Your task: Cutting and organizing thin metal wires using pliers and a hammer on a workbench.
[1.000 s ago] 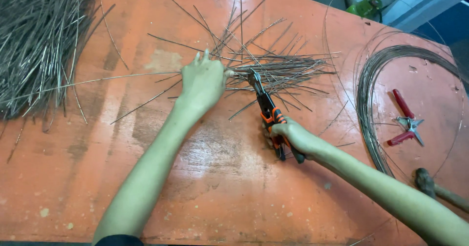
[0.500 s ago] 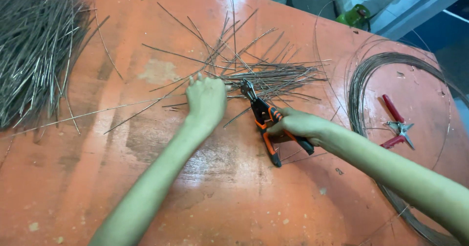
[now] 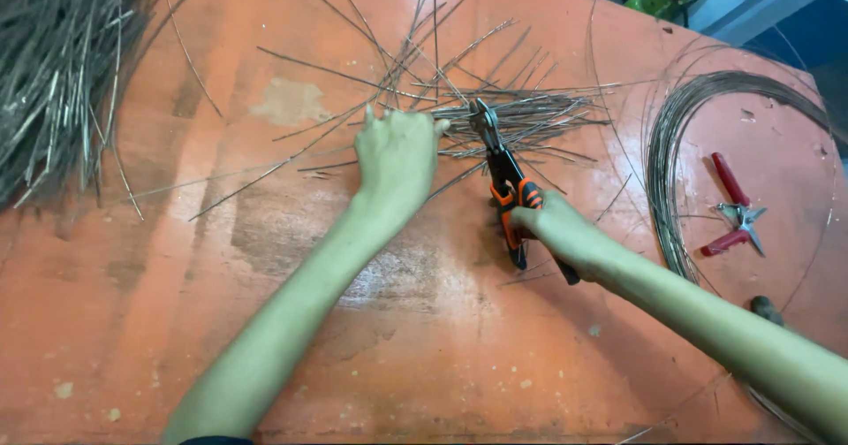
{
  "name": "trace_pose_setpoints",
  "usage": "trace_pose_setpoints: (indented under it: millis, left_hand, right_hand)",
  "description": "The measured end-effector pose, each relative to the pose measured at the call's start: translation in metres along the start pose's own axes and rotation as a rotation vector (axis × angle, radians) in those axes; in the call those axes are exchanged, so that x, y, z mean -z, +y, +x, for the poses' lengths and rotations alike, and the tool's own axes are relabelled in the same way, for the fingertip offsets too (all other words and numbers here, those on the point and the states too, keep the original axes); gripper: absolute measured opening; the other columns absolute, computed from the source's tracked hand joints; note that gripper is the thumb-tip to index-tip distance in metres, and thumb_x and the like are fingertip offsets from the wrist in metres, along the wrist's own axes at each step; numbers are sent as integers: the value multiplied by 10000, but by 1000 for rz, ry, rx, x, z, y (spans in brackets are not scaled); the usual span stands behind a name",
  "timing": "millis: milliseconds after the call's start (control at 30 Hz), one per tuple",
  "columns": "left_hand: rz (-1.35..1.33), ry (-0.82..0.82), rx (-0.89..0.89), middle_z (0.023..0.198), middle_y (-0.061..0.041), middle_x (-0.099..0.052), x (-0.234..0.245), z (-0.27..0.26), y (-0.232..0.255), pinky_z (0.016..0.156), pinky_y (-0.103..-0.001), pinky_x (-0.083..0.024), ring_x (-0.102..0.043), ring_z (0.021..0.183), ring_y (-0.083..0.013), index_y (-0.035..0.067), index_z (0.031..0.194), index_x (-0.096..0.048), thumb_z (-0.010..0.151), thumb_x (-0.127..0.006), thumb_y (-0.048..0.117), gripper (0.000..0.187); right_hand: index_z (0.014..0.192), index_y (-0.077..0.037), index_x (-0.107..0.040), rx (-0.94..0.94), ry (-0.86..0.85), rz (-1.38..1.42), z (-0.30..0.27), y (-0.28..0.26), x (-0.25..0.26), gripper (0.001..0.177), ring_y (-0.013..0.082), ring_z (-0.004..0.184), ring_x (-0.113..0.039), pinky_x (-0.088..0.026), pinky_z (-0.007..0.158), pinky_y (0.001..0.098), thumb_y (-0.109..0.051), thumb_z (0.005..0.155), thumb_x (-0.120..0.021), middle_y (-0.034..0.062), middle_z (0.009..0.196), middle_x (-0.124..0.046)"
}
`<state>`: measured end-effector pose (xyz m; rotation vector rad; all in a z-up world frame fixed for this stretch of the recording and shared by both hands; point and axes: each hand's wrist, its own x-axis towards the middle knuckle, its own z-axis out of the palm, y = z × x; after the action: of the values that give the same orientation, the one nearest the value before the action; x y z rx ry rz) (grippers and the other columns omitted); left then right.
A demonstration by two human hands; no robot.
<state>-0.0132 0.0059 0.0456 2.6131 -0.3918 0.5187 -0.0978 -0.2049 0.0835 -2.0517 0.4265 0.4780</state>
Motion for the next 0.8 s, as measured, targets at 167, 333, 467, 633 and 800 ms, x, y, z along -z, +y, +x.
trace_pose_setpoints:
  millis: [167,333,467,633,800]
  left_hand:
    - [4,-51,38,657,-126,-731,24,-2,4,808,-697,-530,-767,750,-410,125,798,-792,919,-711,239,186]
    - [-33,-18,19,654,-145,-734,42,-2,13,681,-599,-593,-766,709,-409,117,798,-797,856,-737,167,97]
    - [83,-34,35,689,-82,-741,18,-6,10,926,-814,-270,-772,763,-355,157,755,-792,795,-697,58,144]
    - [-3,1,-12,627,-54,-710,38,-7,8,791,-677,-510,-762,695,-326,174,742,-786,760,-702,81,126]
    - [100,105,-69,666,-99,-713,36,-15,11,752,-611,-552,-754,693,-333,131,804,-779,758,-689,86,110]
  right_hand:
    - [869,15,-679,-19,-33,-24,38,34,-4,218,272,380,-539,-460,437,361,-154,746,-616,174,547,-613]
    - [985,-3,-668,-23,-38,-105,63,56,2,300,250,338,-557,-408,271,354,-173,750,-592,140,553,-634]
    - [898,-30,-665,9,-37,-90,62,69,-2,212,250,419,-584,-459,403,341,-174,759,-595,131,574,-630]
    - [799,-41,-686,15,-22,-90,43,40,-9,178,257,495,-639,-494,516,351,-175,710,-611,138,553,-635]
    - [772,-29,-685,30,-16,-118,32,25,-12,194,246,516,-613,-483,585,339,-202,752,-600,126,565,-627]
